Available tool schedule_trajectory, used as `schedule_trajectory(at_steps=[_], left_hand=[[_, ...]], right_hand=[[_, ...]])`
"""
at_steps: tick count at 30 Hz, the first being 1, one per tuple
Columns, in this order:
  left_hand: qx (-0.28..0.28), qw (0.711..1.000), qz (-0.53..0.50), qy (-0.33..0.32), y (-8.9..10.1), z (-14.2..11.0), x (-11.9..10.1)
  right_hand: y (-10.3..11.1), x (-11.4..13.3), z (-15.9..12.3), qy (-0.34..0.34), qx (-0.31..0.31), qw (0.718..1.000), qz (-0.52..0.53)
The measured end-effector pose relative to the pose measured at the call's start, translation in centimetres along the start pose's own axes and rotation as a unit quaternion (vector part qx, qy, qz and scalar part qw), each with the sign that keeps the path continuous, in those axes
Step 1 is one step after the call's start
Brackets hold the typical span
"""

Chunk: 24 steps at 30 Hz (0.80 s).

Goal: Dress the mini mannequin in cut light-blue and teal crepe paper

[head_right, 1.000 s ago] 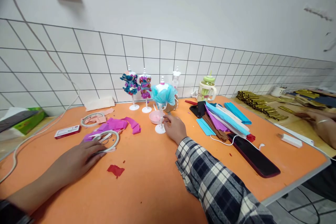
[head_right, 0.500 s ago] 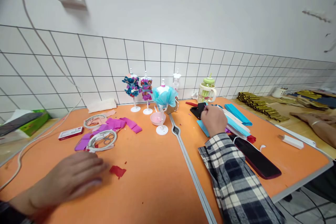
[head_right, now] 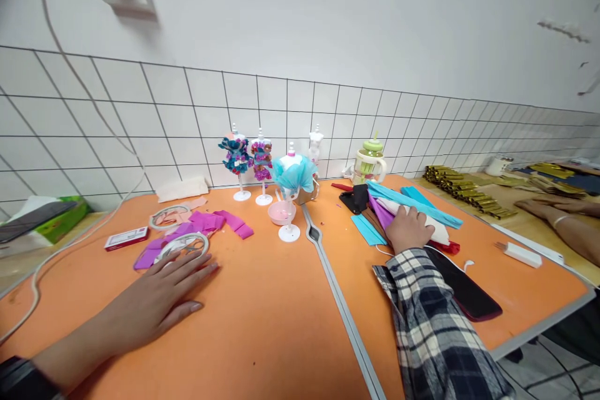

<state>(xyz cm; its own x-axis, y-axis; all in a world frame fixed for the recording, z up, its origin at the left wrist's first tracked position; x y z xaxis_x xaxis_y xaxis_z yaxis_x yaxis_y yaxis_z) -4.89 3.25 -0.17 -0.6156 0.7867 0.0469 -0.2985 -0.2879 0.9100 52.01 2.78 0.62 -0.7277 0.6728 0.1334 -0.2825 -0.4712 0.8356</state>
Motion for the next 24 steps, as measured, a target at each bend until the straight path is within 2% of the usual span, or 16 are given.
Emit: schedule_trajectory(at_steps=[4,15,20,24], left_hand=[[-0.006,0.999,0.008,-0.034,0.2,0.1,-0.8],[-0.023,0.997,-0.009,-0.070,0.6,0.3,-1.4],[-0.013,0.997,-0.001,-0.078,0.4,0.3,-1.3],[-0.009,0.996,0.023,-0.091,0.2,0.1,-1.0]], right_hand=[[-0.4,-0.5,0.1,-0.021,-0.010,1.000,-0.002],[-0.6,-1.5,0.1,-0.054,-0.057,0.997,0.018],[0.3,-1.2,0.7,-0.067,-0.098,0.991,0.055],[1.0,-1.2,1.2,-0.112,-0.139,0.979,0.100]])
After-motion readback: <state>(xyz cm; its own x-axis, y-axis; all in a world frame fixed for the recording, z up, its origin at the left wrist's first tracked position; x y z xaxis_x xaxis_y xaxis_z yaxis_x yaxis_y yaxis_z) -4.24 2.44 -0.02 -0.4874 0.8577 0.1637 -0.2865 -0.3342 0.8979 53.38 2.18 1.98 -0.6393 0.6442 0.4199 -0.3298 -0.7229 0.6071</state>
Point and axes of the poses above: each hand's wrist, its own z-axis towards the middle knuckle, its own y-axis out of the back of the hand, x = y × z, the point moved 2 cm from there along z, towards the middle knuckle, and after that the axes turned 8 degrees about -x, right-handed, at the moved point
